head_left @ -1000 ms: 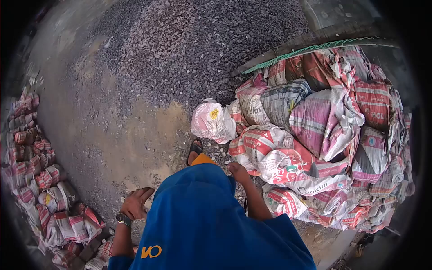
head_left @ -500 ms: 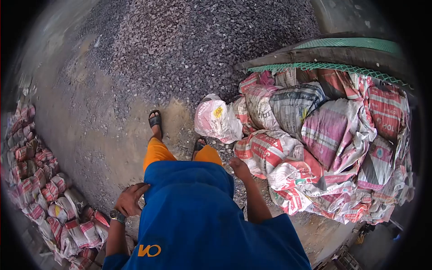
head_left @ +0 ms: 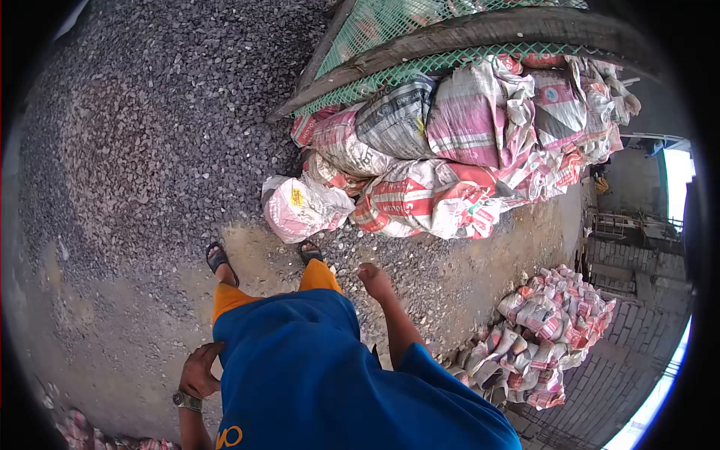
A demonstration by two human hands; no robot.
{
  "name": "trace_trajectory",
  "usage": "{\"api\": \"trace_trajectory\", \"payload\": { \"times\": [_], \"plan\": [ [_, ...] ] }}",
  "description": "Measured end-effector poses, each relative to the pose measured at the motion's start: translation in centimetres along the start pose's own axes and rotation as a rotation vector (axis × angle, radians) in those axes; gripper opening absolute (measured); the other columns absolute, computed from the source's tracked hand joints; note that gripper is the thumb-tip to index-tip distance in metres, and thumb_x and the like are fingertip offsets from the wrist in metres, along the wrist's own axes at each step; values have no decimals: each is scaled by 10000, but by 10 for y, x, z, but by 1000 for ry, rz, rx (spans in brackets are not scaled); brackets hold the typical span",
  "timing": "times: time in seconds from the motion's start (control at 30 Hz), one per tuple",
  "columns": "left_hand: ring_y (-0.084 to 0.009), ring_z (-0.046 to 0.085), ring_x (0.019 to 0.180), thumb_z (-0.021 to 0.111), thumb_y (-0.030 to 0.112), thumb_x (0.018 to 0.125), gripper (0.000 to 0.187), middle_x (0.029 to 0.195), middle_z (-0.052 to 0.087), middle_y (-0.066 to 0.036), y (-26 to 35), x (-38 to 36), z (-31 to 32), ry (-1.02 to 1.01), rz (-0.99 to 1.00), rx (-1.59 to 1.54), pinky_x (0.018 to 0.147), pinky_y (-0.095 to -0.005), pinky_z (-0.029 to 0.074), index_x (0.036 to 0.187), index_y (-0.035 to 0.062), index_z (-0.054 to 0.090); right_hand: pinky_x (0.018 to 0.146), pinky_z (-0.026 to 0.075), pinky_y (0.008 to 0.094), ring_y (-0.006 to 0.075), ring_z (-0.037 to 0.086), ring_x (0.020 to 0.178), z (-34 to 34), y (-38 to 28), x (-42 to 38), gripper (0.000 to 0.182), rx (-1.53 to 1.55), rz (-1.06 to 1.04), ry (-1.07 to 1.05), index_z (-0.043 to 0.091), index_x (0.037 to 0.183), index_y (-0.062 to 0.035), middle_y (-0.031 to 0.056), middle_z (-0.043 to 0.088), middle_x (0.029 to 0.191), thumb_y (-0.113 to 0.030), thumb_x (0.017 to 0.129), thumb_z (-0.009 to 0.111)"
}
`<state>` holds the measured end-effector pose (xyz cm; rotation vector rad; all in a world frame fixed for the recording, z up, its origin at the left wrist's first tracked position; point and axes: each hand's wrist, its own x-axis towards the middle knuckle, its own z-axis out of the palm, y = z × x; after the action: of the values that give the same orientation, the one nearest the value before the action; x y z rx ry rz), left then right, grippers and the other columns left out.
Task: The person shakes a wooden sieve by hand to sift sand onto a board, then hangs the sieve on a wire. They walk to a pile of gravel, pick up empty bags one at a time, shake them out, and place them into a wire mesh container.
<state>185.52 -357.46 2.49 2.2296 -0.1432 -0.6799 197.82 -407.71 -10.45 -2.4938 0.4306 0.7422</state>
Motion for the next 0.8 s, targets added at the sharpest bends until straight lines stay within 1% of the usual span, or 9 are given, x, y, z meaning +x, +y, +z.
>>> {"api": "trace_trajectory", "payload": {
  "times": [0.13, 0.3, 0.33, 0.37, 0.43, 0.5, 0.57, 0.73, 0.8],
  "plan": [
    [-355, 593, 1018, 811, 382, 589, 725, 1130, 608, -176, -19, 37, -50, -114, 160, 70, 863, -423, 482, 1193, 59, 574, 811, 490, 387, 325, 640, 939, -2, -5, -29, 415, 204, 113, 284, 587, 1164, -60, 209, 655, 992, -343, 862, 615],
    [-364, 582, 1014, 743, 206, 733, 513, 1064, 624, -205, 4, 118, -77, 91, 159, 331, 874, -417, 480, 1175, 7, 575, 856, 467, 359, 283, 609, 997, -73, 43, -15, 476, 440, 125, 746, 505, 1241, 10, 204, 617, 1106, -306, 894, 585],
    [-313, 591, 978, 732, 178, 751, 534, 1082, 624, -166, 6, 140, -69, 111, 176, 193, 874, -388, 482, 1226, 21, 544, 867, 459, 352, 267, 597, 1014, -98, 49, -16, 489, 546, 137, 817, 487, 1251, 24, 201, 607, 1123, -300, 896, 582],
    [-313, 591, 978, 732, 178, 751, 534, 1082, 624, -166, 24, 162, -60, 111, 209, 215, 874, -388, 482, 1226, 21, 544, 879, 450, 345, 251, 585, 1031, -126, 54, -16, 504, 649, 141, 880, 470, 1262, 38, 199, 597, 1141, -293, 898, 579],
    [-266, 597, 943, 735, 165, 752, 584, 1090, 621, -124, 83, 205, -36, 38, 153, -266, 846, -366, 481, 1273, 32, 506, 886, 444, 337, 237, 573, 1041, -160, 106, 16, 518, 808, 156, 951, 448, 1282, 40, 186, 588, 1148, -276, 894, 581],
    [-227, 579, 967, 730, 163, 760, 634, 1144, 597, -111, 150, 249, -3, -22, 295, -200, 861, -351, 474, 1317, 32, 456, 930, 422, 361, 270, 548, 1086, -207, 115, 32, 584, 842, 99, 964, 408, 1318, 39, 201, 555, 1195, -251, 858, 622],
    [-267, 552, 1040, 745, 188, 749, 714, 1246, 531, -159, 221, 289, 40, -91, 393, -94, 898, -369, 456, 1350, 18, 399, 946, 410, 399, 360, 513, 1122, -238, 156, 82, 666, 393, -98, 1120, 387, 1333, 30, 257, 511, 1226, -227, 794, 681],
    [-383, 379, 1260, 808, 245, 670, 966, 1339, 400, -251, 354, 400, 172, -4, 659, 83, 1040, -426, 341, 1416, 0, 243, 997, 379, 419, 397, 429, 1204, -297, 160, 151, 722, 240, -147, 943, 374, 1336, 41, 270, 442, 1296, -214, 754, 717],
    [-391, 335, 1290, 815, 256, 656, 1014, 1352, 374, -271, 393, 439, 214, 99, 673, 126, 1060, -427, 314, 1424, -5, 205, 1010, 352, 443, 397, 405, 1224, -298, 161, 184, 606, 101, -111, 683, 391, 1328, 13, 277, 457, 1285, -141, 786, 614]
  ]
}}
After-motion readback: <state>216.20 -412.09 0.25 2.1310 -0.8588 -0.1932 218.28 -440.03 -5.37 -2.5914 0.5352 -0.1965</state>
